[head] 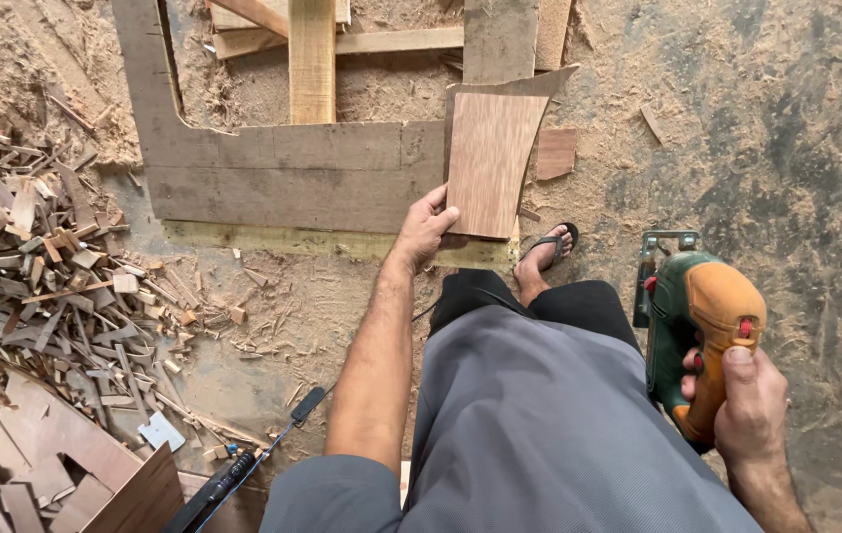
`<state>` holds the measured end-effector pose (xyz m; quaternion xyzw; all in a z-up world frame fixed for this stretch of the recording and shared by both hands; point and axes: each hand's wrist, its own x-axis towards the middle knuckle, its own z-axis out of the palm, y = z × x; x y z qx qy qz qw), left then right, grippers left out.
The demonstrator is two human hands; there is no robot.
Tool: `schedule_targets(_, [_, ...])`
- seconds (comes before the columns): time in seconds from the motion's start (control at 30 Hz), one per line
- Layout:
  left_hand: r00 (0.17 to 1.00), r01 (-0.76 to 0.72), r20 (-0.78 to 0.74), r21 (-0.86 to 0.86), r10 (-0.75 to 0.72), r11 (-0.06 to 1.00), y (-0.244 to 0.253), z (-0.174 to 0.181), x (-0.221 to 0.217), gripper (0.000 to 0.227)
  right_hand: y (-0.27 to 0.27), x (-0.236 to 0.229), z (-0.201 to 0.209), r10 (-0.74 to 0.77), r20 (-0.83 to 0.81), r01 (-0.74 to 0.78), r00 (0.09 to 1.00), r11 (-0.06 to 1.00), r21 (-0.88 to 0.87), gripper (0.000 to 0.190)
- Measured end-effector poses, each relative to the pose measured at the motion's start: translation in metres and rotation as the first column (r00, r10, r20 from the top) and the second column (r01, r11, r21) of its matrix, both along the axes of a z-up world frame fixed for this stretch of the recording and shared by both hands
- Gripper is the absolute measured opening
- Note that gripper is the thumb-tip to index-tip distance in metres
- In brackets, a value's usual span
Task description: The person uses a jigsaw to cut a rectangular piece of wood along a marked line. The person holds the wood steady with one hand while guiding the jigsaw with the other, producing a curved cut edge. The cut piece is separated and set aside.
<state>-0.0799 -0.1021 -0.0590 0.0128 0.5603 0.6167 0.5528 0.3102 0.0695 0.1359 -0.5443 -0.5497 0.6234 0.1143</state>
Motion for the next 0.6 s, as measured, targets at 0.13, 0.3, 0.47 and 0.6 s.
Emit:
schedule_targets(0.13, [0.999, -0.045, -0.033, -0.052, 0.043, 0.998, -0.006, -0.006, 0.002, 0.059, -0.001, 0.001, -0.001, 0.0, -0.011, 0.0, 1.0, 1.0, 0.0, 0.064])
schedule_targets(0.3, [0.988, -0.118, -0.111, -0.091, 0.108, 0.989, -0.007, -0.013, 0.006, 0.059, -0.002, 0.003, -0.003, -0.006, -0.025, 0.005, 1.0, 1.0, -0.02, 0.062])
schedule_targets(0.47, [0.588, -0.162, -0.702, -0.589, -0.402, 0.792, -0.002, 0.006, 0.019, 0.064, -0.003, 0.003, -0.004, 0.015, -0.034, -0.015, 0.999, 1.0, -0.003, 0.062])
schedule_targets(0.6, [0.576, -0.116, -0.555, -0.783, -0.601, 0.612, 0.019, 0.036, 0.034, 0.102, -0.004, 0.002, -0.002, 0.028, -0.035, -0.028, 0.999, 1.0, -0.005, 0.062])
